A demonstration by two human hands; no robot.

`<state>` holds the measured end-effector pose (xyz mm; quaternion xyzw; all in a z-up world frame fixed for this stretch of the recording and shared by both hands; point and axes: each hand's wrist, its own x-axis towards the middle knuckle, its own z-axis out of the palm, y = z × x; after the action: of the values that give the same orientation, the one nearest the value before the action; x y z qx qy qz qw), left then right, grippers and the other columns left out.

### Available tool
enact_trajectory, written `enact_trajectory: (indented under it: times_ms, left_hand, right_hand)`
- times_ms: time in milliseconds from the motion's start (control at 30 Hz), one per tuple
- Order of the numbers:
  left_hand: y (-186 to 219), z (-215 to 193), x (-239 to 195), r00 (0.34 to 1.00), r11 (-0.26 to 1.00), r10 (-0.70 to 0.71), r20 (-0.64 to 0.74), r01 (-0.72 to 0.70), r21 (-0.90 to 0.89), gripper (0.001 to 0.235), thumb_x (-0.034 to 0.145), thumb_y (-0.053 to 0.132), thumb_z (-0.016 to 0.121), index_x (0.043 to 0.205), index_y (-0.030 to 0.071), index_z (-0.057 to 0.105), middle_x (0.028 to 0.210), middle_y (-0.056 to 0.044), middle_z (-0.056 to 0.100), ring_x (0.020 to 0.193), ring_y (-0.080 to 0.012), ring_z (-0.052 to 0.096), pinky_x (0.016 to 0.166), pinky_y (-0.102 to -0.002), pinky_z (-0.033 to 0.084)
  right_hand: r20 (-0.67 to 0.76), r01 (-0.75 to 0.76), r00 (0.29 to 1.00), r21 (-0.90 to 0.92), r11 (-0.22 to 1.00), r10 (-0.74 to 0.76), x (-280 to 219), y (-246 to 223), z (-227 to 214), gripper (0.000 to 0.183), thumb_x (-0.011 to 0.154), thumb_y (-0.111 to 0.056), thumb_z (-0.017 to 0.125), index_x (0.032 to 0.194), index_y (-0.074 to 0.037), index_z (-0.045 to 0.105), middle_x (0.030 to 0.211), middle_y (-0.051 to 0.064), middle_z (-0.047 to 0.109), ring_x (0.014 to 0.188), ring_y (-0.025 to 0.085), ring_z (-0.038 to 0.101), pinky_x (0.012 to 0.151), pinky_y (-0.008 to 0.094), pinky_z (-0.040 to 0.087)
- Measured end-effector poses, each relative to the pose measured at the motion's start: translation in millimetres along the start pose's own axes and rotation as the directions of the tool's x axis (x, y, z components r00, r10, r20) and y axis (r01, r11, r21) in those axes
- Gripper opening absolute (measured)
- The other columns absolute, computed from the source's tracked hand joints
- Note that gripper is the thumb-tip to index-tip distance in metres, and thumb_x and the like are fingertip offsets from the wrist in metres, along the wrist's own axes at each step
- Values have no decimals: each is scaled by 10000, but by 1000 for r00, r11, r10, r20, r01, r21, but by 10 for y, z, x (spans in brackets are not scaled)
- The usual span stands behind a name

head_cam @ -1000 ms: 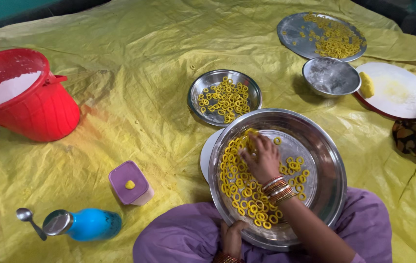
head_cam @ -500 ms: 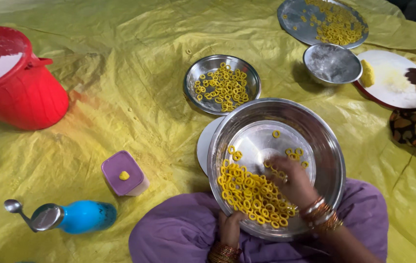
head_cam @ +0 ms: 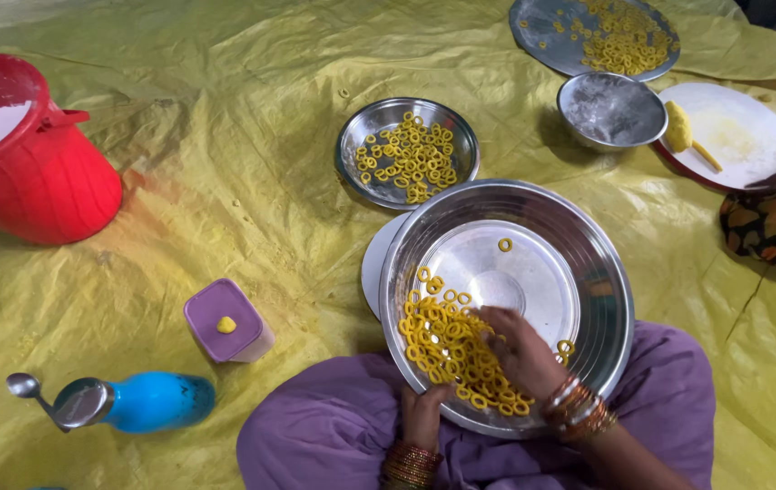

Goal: The person sits on a yellow tarp and shapes yellow dough into small rings by hand. They roll small pieces of dough into thin strips, pinch the ends together to form circles, and place the finished rings into a metal tray. The person also transfers a batch of completed rings from one tray to another.

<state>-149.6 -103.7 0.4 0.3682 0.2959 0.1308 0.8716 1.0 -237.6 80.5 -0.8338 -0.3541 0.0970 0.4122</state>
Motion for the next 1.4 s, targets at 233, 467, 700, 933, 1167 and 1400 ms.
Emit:
enact_trajectory:
  times_ms: [233,467,700,933,1167,1400]
  left_hand:
    - [-34,-21,42,993,995,82,79,-87,58,272,875,121,742,1093,-39,711,926,-48,730,809,-145,665,742,-312,533]
    - [-34,-46,96,991,995,83,101,-88,50,324,961,264,696,1070,-41,701,921,-51,720,833,-147,659,773,-315,528]
    - [35,-3,40,991,997,61,118,-54,-59,486,962,357,639,1293,2,632,1180,-48,705,1070,-143,649,941,-324,511]
    - [16,9,85,994,996,72,81,-75,38,520,958,374,676,1277,-37,654,1165,-80,710,1045,-173,645,931,-340,508]
    - [161,47,9,992,996,83,96,-85,18,550,940,375,666,1313,-27,622,1209,-96,703,1081,-198,662,942,-355,517]
    - [172,70,14,986,995,100,133,-97,-26,555,962,340,639,1375,-23,568,1301,-99,678,1167,-188,640,1005,-342,491]
  right_hand:
    - [-513,-200,859,-327,923,5,980,415,-295,328,939,-125,629,1258,-73,686,1232,216,651,1101,400,589,965,501,479]
    - [-167,90,971,-401,912,-169,1186,-193,433,332,848,-197,705,1177,-167,736,1259,107,686,1159,354,587,1048,566,381]
    - [139,119,987,-284,951,-82,345,-751,328,323,826,-236,743,1135,-143,757,1299,60,675,1184,289,614,1004,453,487]
    - [-117,-151,986,-285,947,122,314,-493,-143,259,953,-226,639,1173,-122,729,1322,63,670,1138,260,644,967,411,534]
    - [16,4,1000,-244,970,0,73,-517,20,337,877,-143,673,1210,-112,708,1194,99,682,1107,303,608,952,429,520]
    - [89,-202,972,-170,965,219,-281,-524,-270,309,866,-157,664,1171,-153,716,1216,59,687,1075,282,690,929,389,563]
